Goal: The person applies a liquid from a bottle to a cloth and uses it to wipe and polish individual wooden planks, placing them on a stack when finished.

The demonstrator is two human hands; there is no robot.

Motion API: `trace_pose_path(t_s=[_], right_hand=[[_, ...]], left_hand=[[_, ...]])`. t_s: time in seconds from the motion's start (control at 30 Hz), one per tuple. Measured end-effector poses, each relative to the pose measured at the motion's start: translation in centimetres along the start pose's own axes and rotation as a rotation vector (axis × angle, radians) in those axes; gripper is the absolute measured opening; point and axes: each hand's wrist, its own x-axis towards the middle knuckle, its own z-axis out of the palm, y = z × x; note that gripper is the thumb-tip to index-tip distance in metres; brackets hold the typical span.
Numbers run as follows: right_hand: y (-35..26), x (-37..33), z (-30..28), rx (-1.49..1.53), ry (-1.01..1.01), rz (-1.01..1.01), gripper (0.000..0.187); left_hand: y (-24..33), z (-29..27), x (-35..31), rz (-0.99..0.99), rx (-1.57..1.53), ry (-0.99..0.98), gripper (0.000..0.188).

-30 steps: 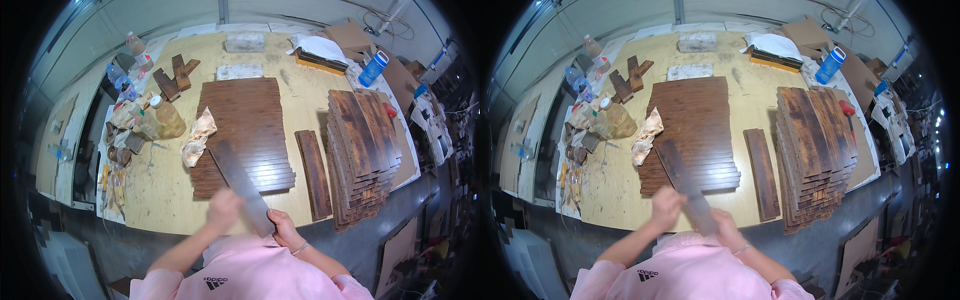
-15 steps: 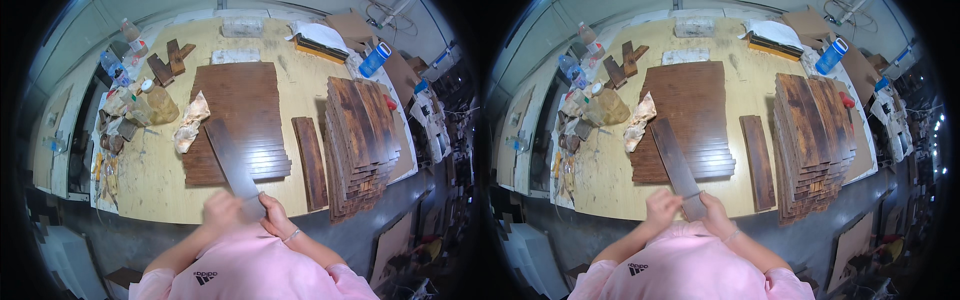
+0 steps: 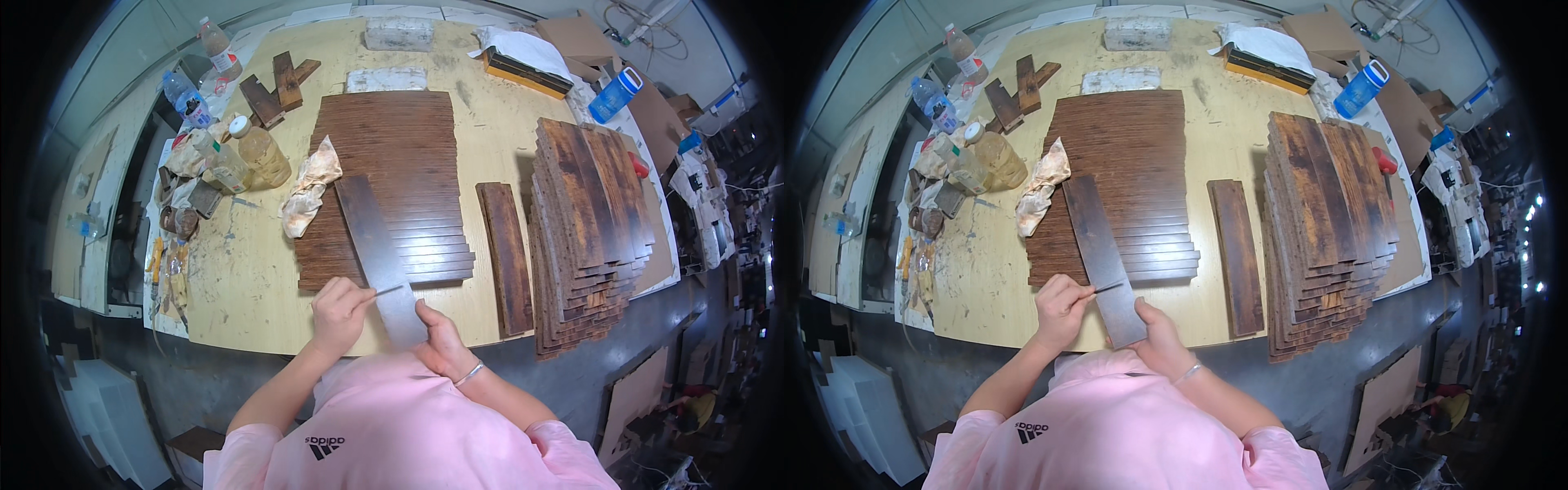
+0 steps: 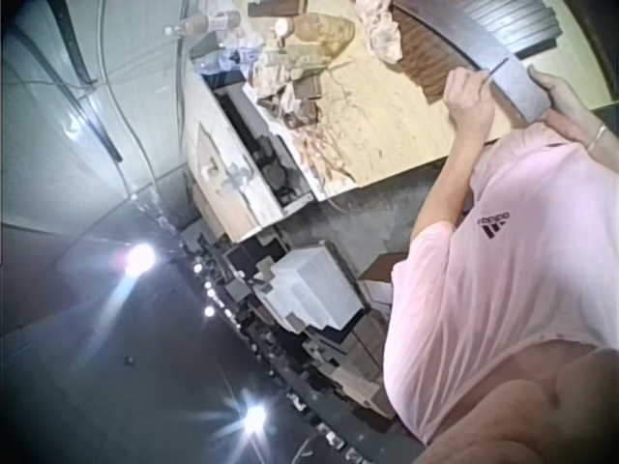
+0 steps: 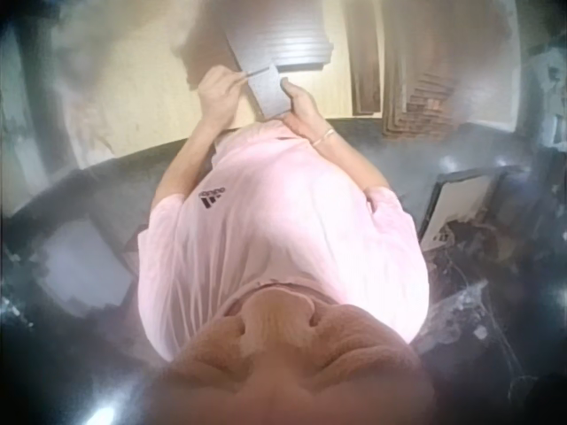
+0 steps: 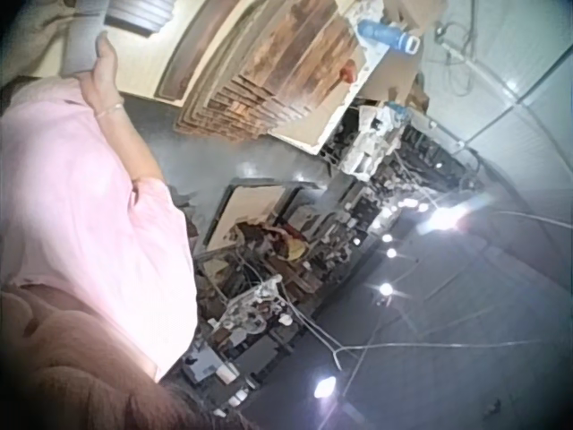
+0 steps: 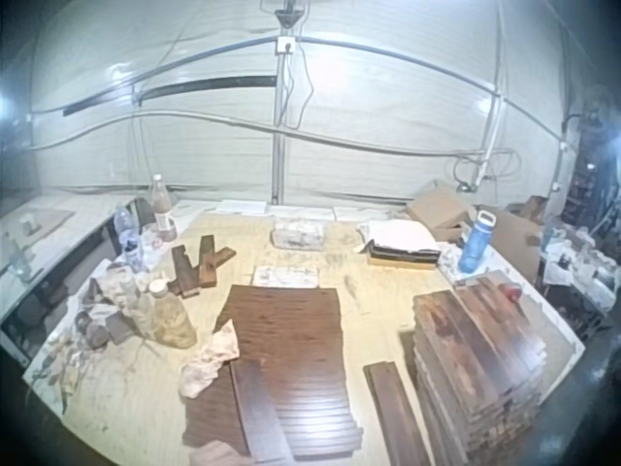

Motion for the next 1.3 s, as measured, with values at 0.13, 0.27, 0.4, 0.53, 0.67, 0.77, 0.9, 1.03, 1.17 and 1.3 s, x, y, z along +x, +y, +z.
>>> trace_pose_path(t_s=[0.13,0.27,0.4,0.53,0.67,0.77,0.9,1.03,1.17,1.3], right_hand=[[-0.2,-0.2,-0.1,-0.022,0.016,0.004,0.041],[0.1,0.3,-0.7,-0.027,0.016,-0.019,0.039],[-0.6,-0.6,-0.2,-0.021,-0.040,-0.035,0.035],[-1.5,-1.6,0.9,-0.164,-0.074,-0.033,0.031],[-2.0,-1.5,1.2,-0.330,-0.144,0.018,0.032],[-1.7,-1.6,1.9,-0.386,-0.106,-0.076,0.029],[-2.2,-2.4,2.5,-0.404,-0.115,-0.132,0.029],[-4.0,-2.5,3.1,-0.395,-0.135,-0.216,0.032],[-5.2,-0.2,1.8,-0.404,-0.033,-0.350,0.032],[-4.7,0.3,2.9,-0.417,-0.036,-0.413,0.030]], left_hand=[[0.7,1.0,-3.9,0.194,-0.092,-0.119,0.010],[1.9,-0.6,-2.9,0.146,-0.204,-0.150,0.007],[-1.6,-4.8,0.0,-0.419,-0.100,0.141,0.012],[-10.2,-9.3,-1.1,-0.565,0.177,0.258,0.014],[-14.3,-9.9,-0.8,-0.470,0.332,0.162,0.019],[-12.2,-8.0,5.0,-0.320,0.337,0.149,0.032],[-13.4,-4.0,9.5,-0.201,0.393,0.126,0.042],[-13.1,-3.5,10.7,-0.312,0.239,0.036,0.044],[-0.9,-2.9,8.2,-0.037,-0.122,0.067,0.033],[2.6,-1.8,7.3,0.282,-0.091,-0.006,0.036]])
